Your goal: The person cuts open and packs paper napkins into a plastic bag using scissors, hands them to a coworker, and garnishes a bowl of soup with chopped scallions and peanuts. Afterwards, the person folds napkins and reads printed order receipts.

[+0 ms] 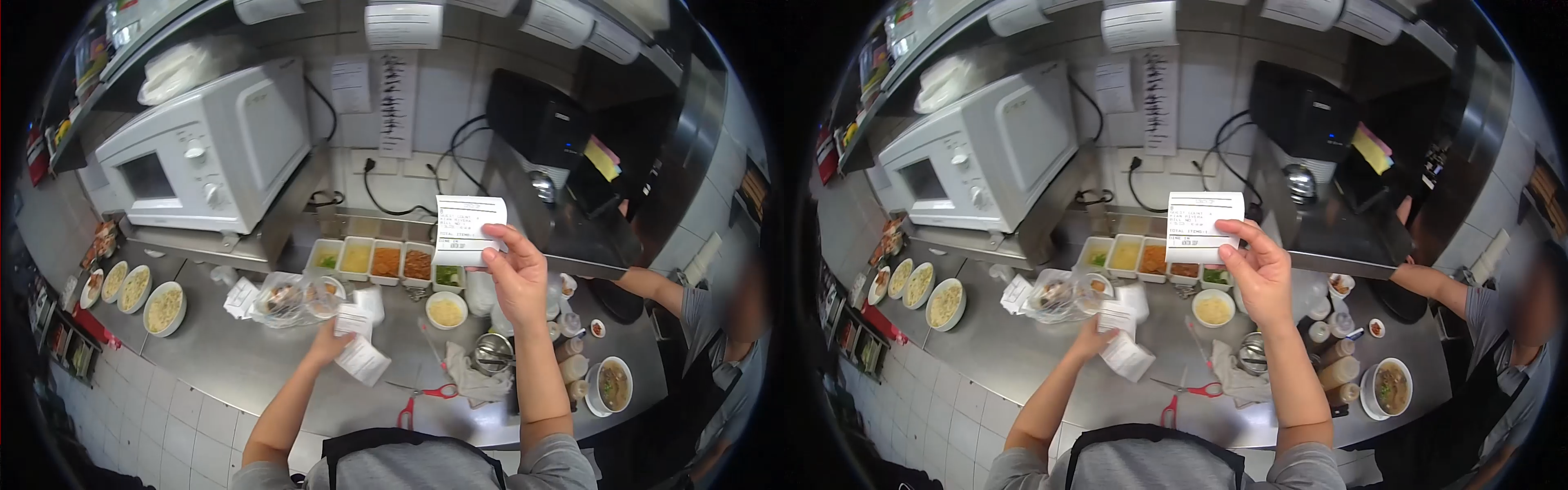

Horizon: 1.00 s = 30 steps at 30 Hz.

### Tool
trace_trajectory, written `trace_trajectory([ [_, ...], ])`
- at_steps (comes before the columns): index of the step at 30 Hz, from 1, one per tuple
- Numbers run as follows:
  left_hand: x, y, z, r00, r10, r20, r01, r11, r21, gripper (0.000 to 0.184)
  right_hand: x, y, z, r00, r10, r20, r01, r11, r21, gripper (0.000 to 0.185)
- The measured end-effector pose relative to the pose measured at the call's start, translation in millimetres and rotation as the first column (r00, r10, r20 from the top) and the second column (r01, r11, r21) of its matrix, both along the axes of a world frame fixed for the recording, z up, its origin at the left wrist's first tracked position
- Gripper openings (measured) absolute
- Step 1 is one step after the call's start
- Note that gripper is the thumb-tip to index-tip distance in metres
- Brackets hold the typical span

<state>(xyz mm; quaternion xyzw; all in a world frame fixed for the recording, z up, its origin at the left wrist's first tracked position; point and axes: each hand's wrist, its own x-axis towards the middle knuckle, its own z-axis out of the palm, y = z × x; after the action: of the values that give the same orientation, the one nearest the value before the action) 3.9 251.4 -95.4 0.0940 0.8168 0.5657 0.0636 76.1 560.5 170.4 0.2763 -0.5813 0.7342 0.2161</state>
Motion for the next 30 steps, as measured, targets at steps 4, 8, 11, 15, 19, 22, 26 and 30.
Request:
trace_trajectory([
  [4,20.0,-5.5,76.1,0.999,0.024,0.027,-0.004,0.804,-0.594,0.074,-16.4,-42.5,-9.0,1.0,-0.011,-0.006,0.011,0.998,0.068,0.025],
  [8,18.3,-12.3,189.5,0.899,-0.418,-0.127,0.427,0.903,0.052,0.081,-18.6,-88.2,-12.2,0.997,0.067,0.033,-0.069,0.996,0.057,0.024],
  [11,3.3,-5.0,231.1,0.619,-0.696,-0.364,0.701,0.28,0.656,0.084,-18.7,-126.6,-20.5,0.99,0.134,0.042,-0.138,0.985,0.107,0.023],
  [15,7.9,-13.0,281.2,0.713,-0.483,-0.508,0.695,0.394,0.601,0.066,-19.1,-164.2,-21.1,0.998,0.061,-0.034,-0.055,0.986,0.155,0.022],
  [19,13.3,-25.6,281.9,0.835,-0.303,-0.458,0.549,0.514,0.659,0.039,-18.0,-188.1,-4.4,0.772,-0.281,-0.57,0.572,0.698,0.431,0.028],
  [22,10.0,-23.8,275.3,0.574,0.231,-0.786,0.338,0.807,0.484,0.024,-18.9,-219.4,3.1,0.657,-0.267,-0.705,0.71,0.536,0.458,0.033],
  [26,18.0,-55.6,323.9,0.63,0.187,-0.754,0.428,0.726,0.538,0.029,-33.7,-240.5,53.9,0.494,-0.127,-0.86,0.722,0.61,0.325,0.039],
  [30,1.2,-129.7,412.2,0.232,0.361,-0.903,0.277,0.866,0.417,0.057,-33.0,-247.7,127.9,0.646,-0.129,-0.752,0.576,0.73,0.369,0.039],
])
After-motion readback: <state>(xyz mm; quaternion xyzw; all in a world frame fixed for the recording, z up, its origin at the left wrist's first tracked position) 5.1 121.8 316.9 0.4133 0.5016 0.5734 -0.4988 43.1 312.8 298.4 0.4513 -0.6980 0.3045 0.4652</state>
